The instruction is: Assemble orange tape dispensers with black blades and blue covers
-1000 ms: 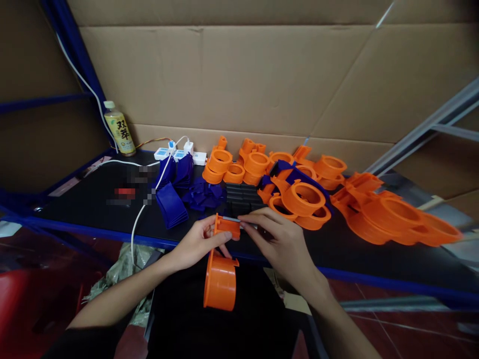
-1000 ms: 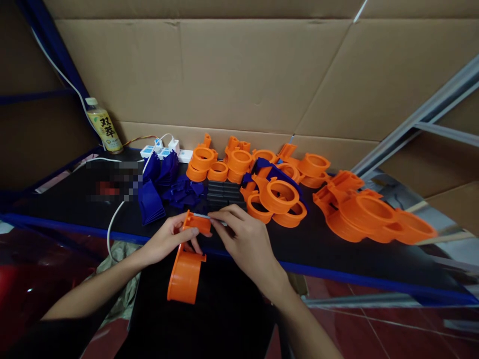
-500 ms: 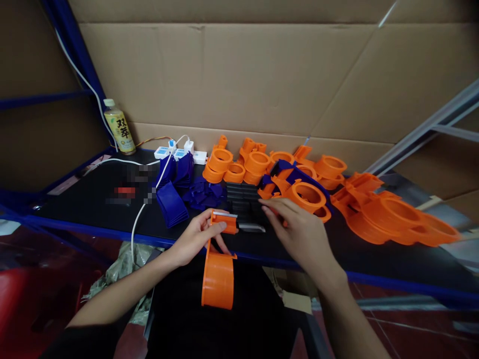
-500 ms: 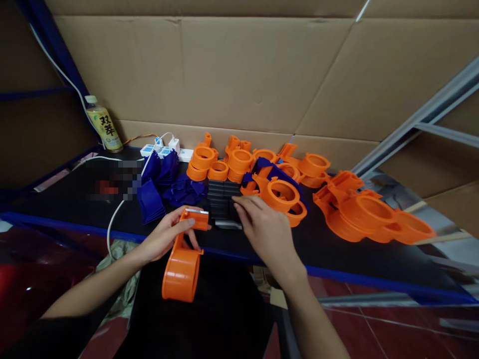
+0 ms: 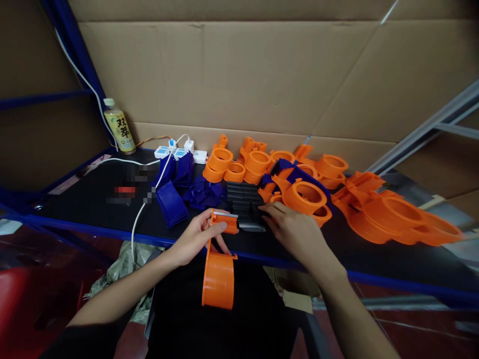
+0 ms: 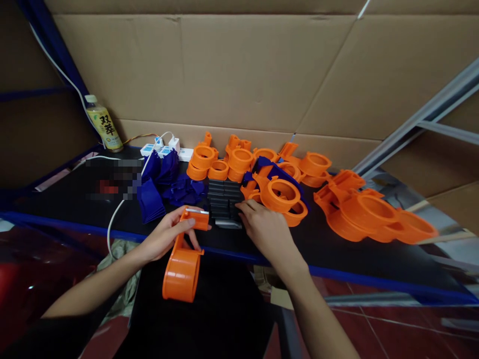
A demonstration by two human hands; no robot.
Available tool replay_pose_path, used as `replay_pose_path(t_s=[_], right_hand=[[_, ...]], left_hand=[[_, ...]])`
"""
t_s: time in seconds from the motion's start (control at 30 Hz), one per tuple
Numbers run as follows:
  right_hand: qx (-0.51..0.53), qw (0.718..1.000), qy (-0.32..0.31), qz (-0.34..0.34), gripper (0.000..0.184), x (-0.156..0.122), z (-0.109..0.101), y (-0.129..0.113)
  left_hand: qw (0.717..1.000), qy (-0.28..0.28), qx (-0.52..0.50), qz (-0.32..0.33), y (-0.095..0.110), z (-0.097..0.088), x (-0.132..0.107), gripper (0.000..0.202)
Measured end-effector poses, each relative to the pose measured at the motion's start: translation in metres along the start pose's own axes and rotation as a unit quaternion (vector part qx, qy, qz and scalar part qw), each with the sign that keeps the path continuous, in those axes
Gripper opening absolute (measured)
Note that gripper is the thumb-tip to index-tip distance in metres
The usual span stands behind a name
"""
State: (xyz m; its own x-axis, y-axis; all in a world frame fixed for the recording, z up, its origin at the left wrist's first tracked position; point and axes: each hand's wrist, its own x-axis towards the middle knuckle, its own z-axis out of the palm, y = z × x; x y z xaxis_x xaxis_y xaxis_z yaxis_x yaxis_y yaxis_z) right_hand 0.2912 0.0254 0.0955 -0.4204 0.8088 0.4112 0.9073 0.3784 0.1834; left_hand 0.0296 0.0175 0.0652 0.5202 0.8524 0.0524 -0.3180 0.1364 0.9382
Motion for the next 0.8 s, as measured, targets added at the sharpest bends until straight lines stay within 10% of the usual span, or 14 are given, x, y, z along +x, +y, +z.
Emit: replay_pose_path(t_s=[0.47,0.8], right_hand=[[0.1,0.99,0.084,-0.058,0.022,-0.004,-0.005,0.006],[0.244,0.954,0.113,-0.13,0.017,0.007,-0.025,-0.045]], left_hand=[[1.0,0.019,0.0,0.002,-0.001,0.001,-0.001,0.047],[0.999,0.023,0.012,0.02,0.0,0.003,-0.001,0.04]])
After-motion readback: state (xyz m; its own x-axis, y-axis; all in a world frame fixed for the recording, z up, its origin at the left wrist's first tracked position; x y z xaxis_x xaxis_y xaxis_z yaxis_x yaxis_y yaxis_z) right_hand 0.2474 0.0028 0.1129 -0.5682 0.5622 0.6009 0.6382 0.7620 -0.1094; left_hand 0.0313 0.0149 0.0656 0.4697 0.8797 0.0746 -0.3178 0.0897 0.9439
